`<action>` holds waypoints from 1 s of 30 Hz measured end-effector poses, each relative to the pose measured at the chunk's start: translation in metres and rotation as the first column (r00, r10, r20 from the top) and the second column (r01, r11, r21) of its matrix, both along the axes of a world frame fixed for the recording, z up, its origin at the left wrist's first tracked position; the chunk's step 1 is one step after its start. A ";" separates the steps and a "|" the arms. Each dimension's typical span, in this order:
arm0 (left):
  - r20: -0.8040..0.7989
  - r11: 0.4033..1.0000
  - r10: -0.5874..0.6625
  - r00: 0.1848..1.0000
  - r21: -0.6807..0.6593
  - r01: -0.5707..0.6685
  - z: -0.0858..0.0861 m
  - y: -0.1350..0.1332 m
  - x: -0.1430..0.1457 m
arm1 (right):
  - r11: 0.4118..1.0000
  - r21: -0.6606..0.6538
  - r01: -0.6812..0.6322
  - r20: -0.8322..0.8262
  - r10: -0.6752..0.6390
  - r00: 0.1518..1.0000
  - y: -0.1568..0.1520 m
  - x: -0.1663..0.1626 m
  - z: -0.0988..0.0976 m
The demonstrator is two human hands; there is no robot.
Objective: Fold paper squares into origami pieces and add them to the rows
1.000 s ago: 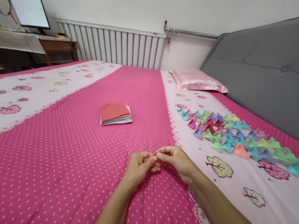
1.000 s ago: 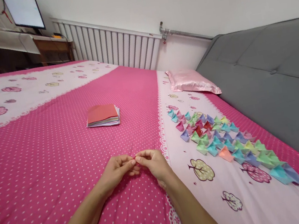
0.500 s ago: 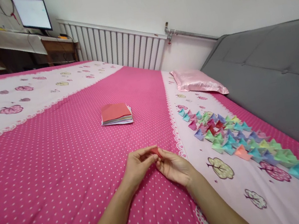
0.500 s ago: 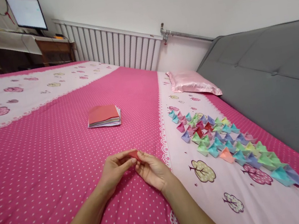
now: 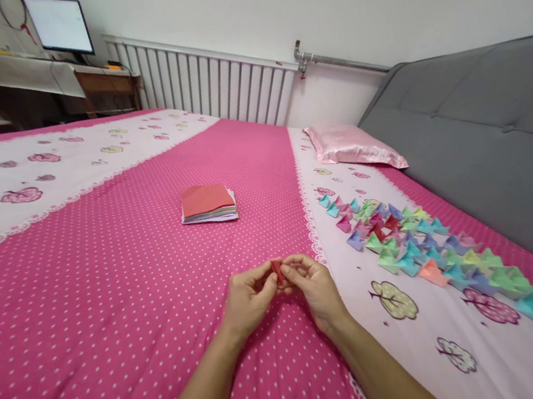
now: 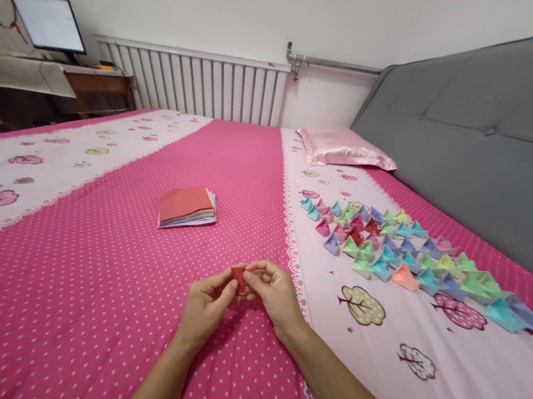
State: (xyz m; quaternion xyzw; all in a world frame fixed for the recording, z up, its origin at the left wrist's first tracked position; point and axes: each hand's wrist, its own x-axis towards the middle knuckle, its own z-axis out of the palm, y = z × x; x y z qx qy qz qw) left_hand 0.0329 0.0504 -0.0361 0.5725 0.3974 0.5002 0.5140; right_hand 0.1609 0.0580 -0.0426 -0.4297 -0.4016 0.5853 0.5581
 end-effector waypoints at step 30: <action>-0.102 0.766 0.451 0.887 0.555 -0.326 -0.013 -0.004 0.000 | 0.895 0.445 -0.018 0.441 -0.202 0.875 -0.015 -0.003 0.011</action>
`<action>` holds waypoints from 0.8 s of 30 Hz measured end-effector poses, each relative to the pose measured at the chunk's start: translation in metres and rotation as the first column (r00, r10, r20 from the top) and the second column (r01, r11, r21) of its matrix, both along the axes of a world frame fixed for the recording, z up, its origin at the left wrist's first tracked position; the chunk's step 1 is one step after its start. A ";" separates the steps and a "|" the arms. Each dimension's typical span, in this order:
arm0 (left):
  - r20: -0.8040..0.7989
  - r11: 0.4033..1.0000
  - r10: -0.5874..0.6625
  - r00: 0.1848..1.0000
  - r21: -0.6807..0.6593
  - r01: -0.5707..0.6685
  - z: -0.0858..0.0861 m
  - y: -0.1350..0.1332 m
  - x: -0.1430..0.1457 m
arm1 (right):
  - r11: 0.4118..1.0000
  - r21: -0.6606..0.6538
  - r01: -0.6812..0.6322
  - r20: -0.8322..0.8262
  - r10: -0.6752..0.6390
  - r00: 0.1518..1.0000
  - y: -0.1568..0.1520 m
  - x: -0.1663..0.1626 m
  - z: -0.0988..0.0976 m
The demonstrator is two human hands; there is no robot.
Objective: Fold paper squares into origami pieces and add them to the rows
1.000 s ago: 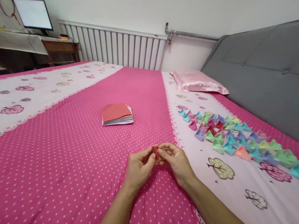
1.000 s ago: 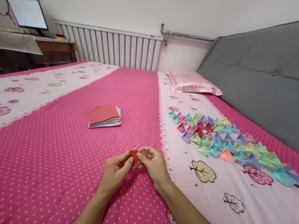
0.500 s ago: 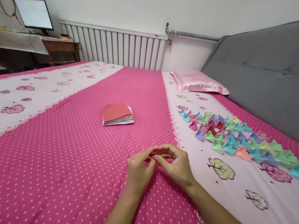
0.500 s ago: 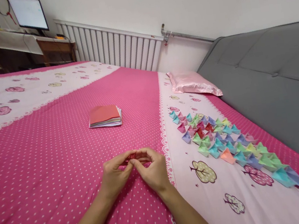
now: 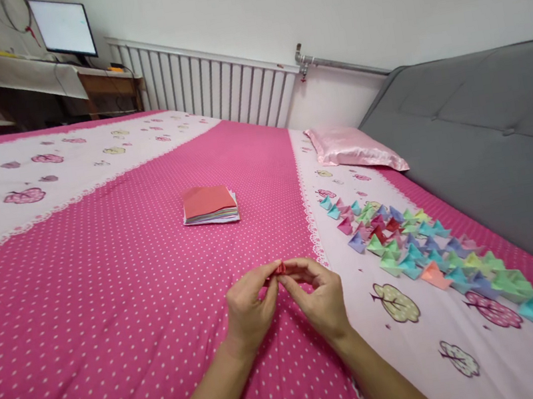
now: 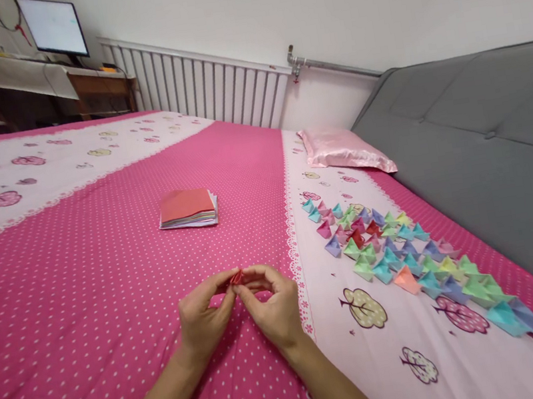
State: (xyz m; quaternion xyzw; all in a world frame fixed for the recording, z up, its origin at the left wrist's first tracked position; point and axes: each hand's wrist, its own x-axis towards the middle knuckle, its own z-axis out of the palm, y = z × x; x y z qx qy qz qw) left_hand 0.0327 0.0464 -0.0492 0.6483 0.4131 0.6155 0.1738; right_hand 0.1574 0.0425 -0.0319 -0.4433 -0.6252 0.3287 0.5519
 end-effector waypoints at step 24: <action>0.563 0.878 -0.095 0.821 -0.342 0.336 -0.004 0.002 0.014 | 0.935 0.313 0.169 0.191 -0.236 0.953 -0.001 0.003 -0.004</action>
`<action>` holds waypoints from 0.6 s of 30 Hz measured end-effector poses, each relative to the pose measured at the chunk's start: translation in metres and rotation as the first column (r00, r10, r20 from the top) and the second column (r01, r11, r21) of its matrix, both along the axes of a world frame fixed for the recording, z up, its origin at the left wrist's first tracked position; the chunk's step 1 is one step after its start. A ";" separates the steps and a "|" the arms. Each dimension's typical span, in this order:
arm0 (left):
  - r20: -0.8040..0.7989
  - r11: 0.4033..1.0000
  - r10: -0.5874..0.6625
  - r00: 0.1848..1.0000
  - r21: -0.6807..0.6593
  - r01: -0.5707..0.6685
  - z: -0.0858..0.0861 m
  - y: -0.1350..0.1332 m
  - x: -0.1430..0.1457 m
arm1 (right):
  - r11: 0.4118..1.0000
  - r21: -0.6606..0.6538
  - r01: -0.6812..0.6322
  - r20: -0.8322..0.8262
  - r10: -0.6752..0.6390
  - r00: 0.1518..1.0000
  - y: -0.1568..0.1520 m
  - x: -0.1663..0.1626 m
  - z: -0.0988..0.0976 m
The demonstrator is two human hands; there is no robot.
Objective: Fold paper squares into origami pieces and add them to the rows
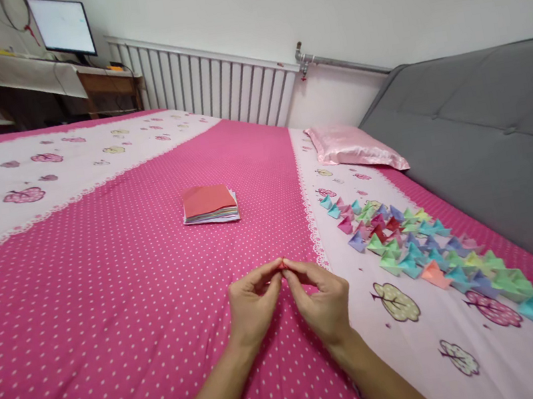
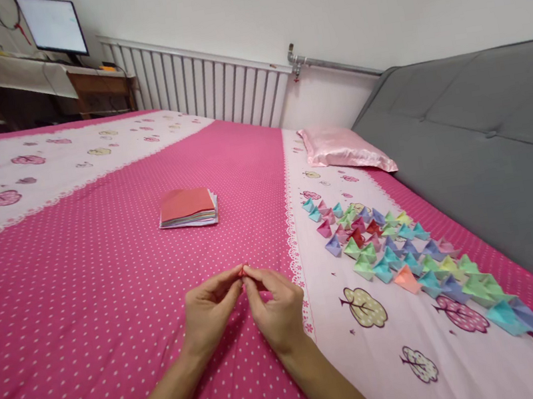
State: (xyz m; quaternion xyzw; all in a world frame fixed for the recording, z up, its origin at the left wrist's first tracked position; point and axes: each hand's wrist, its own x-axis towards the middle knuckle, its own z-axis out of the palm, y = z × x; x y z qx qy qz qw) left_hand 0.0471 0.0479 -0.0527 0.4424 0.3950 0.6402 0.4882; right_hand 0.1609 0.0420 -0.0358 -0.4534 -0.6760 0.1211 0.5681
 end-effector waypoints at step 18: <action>0.118 0.973 -0.136 0.984 -0.172 0.155 0.012 0.005 -0.007 | 0.852 -0.403 -0.335 -0.423 0.151 0.894 0.008 0.004 0.003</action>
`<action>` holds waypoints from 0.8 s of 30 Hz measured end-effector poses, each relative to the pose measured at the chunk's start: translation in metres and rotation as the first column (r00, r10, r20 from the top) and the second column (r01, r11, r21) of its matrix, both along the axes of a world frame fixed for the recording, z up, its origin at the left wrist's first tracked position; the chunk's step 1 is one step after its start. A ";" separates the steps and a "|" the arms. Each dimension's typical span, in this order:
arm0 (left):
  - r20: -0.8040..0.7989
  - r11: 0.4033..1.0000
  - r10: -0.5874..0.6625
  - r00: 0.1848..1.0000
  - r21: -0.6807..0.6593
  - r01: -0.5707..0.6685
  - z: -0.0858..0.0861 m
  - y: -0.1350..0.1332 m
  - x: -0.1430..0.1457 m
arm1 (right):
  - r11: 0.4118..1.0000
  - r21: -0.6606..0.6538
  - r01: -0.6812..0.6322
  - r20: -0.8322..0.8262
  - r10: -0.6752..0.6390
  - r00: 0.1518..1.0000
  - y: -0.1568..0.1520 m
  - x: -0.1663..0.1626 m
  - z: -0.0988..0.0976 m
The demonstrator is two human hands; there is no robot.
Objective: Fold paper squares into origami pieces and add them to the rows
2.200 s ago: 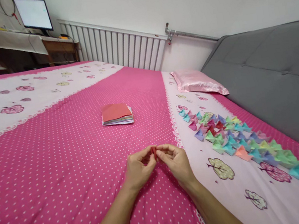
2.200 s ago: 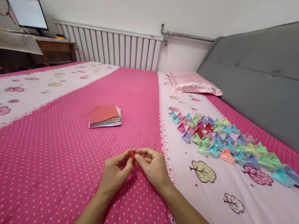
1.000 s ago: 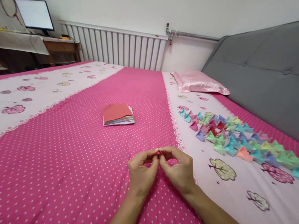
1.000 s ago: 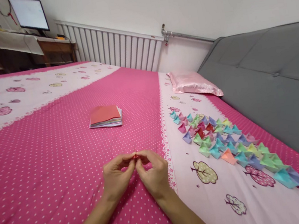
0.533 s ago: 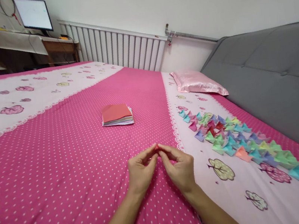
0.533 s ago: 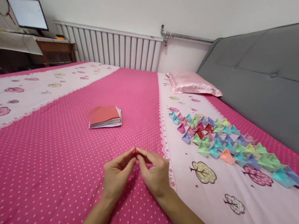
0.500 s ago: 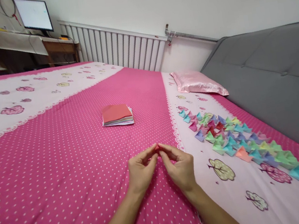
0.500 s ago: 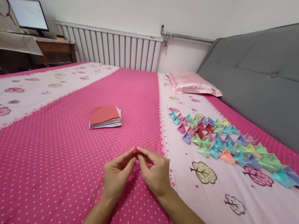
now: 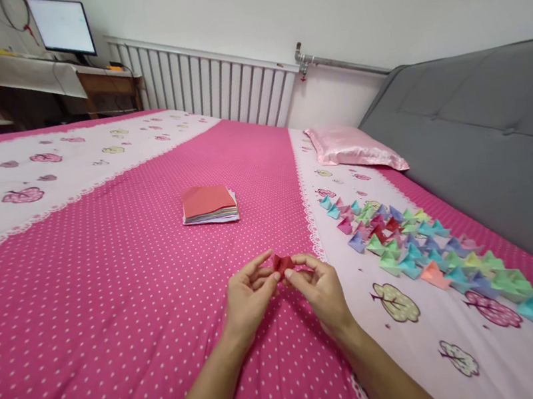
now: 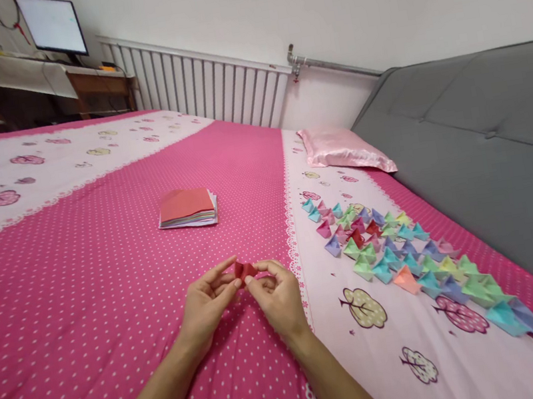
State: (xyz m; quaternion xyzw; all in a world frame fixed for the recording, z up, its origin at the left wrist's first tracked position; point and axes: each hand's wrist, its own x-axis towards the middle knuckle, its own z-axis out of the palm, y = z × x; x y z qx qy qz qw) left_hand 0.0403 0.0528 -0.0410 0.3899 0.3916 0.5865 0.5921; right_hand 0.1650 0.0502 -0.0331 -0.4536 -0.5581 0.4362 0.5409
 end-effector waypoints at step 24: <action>0.105 0.999 0.017 0.994 0.049 -0.023 0.005 -0.003 -0.002 | 0.725 0.686 -0.061 0.451 -0.358 0.818 -0.008 0.000 0.002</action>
